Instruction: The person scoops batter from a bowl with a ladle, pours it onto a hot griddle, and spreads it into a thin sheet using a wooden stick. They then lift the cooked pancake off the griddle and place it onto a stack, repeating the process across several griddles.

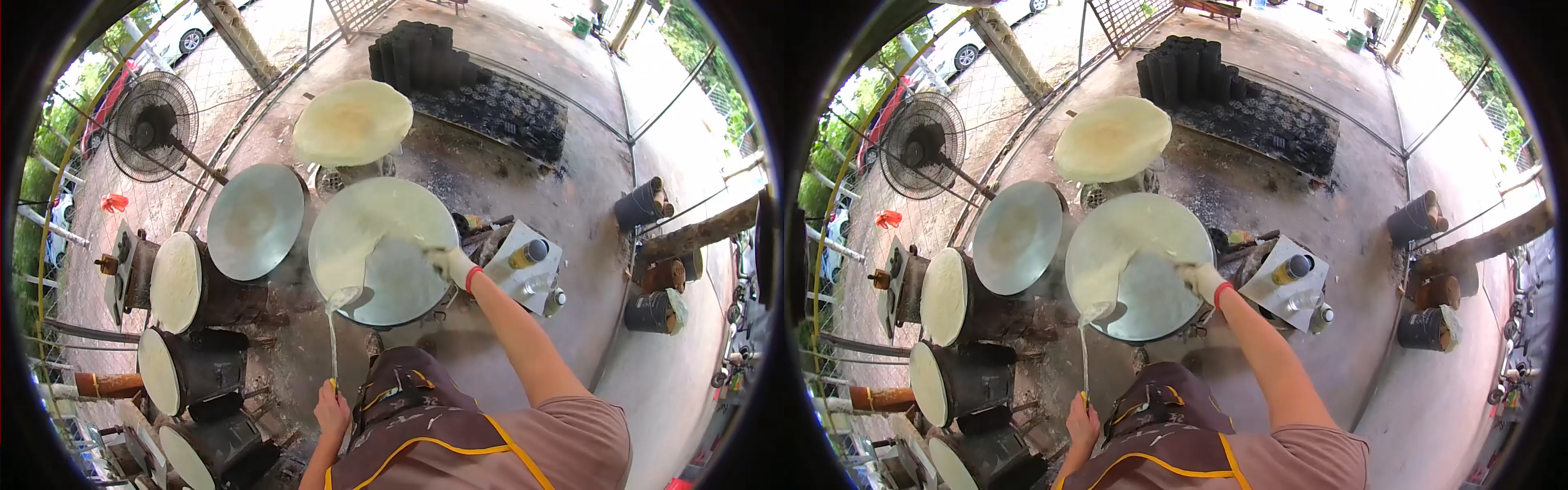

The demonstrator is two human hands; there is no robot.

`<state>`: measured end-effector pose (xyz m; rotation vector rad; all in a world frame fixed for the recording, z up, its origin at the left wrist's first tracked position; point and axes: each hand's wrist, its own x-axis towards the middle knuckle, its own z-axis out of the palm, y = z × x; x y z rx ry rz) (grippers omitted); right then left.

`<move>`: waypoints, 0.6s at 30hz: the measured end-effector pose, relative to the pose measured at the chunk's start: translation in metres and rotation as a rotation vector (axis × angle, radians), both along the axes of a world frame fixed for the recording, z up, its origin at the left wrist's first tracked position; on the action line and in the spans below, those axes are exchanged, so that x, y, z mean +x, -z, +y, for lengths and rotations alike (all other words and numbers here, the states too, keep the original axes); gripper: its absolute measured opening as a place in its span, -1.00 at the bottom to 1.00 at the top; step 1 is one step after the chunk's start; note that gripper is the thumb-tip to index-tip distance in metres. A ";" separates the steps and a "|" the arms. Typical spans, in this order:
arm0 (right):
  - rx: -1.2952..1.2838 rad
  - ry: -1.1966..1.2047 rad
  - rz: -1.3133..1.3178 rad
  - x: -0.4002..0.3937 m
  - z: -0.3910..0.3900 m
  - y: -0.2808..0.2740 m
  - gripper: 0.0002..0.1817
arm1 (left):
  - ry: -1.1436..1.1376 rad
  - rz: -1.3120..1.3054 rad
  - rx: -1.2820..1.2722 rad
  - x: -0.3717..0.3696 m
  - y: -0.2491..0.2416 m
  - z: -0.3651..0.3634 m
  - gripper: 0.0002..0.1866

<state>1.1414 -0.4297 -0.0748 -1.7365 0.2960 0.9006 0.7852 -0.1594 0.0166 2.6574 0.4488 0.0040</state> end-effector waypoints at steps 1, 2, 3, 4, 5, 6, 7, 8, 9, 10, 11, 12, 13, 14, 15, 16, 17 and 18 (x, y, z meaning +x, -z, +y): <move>0.029 -0.022 -0.009 -0.009 0.000 -0.004 -0.63 | 0.008 -0.008 0.000 -0.002 -0.001 0.000 -0.56; 0.059 -0.042 -0.020 -0.021 0.003 -0.022 -0.64 | 0.019 -0.019 0.001 0.000 -0.002 0.000 -0.56; 0.091 -0.059 -0.038 -0.029 0.008 -0.044 -0.64 | 0.032 -0.036 0.003 0.003 -0.003 0.001 -0.56; 0.013 -0.280 0.029 -0.036 0.015 -0.068 -0.64 | 0.040 -0.042 0.005 0.003 -0.003 0.002 -0.55; 0.034 -0.305 0.038 -0.041 0.012 -0.069 -0.65 | 0.050 -0.047 0.007 0.001 -0.003 0.003 -0.55; 0.055 -0.328 0.043 -0.046 0.008 -0.069 -0.65 | 0.062 -0.055 0.010 0.001 -0.004 0.006 -0.55; 0.076 -0.354 0.047 -0.050 0.004 -0.067 -0.66 | 0.070 -0.043 -0.002 0.000 -0.005 0.009 -0.55; 0.108 -0.326 -0.031 -0.051 -0.001 -0.054 -0.65 | 0.075 -0.030 -0.015 -0.002 -0.006 0.012 -0.55; 0.149 -0.115 -0.025 -0.058 -0.008 -0.042 -0.66 | 0.079 -0.017 -0.028 -0.004 -0.006 0.016 -0.55; 0.188 0.097 -0.018 -0.069 -0.011 -0.042 -0.66 | 0.092 -0.040 -0.041 -0.005 -0.006 0.020 -0.55; 0.223 0.312 -0.009 -0.082 -0.009 -0.052 -0.66 | 0.106 -0.060 -0.056 -0.007 -0.005 0.025 -0.55; 0.013 0.264 -0.008 -0.095 0.006 -0.063 -0.66 | 0.123 -0.078 -0.071 -0.009 -0.005 0.029 -0.56; 0.036 0.156 0.014 -0.106 0.009 -0.063 -0.67 | 0.139 -0.082 -0.097 -0.008 -0.006 0.035 -0.56; 0.058 0.050 0.035 -0.120 0.012 -0.062 -0.68 | 0.157 -0.087 -0.123 -0.007 -0.009 0.042 -0.56; 0.081 -0.053 0.058 -0.137 0.014 -0.061 -0.69 | 0.178 -0.089 -0.151 -0.007 -0.010 0.049 -0.57; 0.125 -0.004 0.072 -0.152 0.017 -0.054 -0.70 | 0.199 -0.114 -0.176 -0.007 -0.009 0.058 -0.57; 0.192 0.118 0.087 -0.174 0.019 -0.054 -0.69 | 0.218 -0.141 -0.202 -0.009 -0.008 0.068 -0.57; 0.263 0.241 0.100 -0.200 0.024 -0.056 -0.68 | 0.237 -0.168 -0.226 -0.010 -0.007 0.080 -0.58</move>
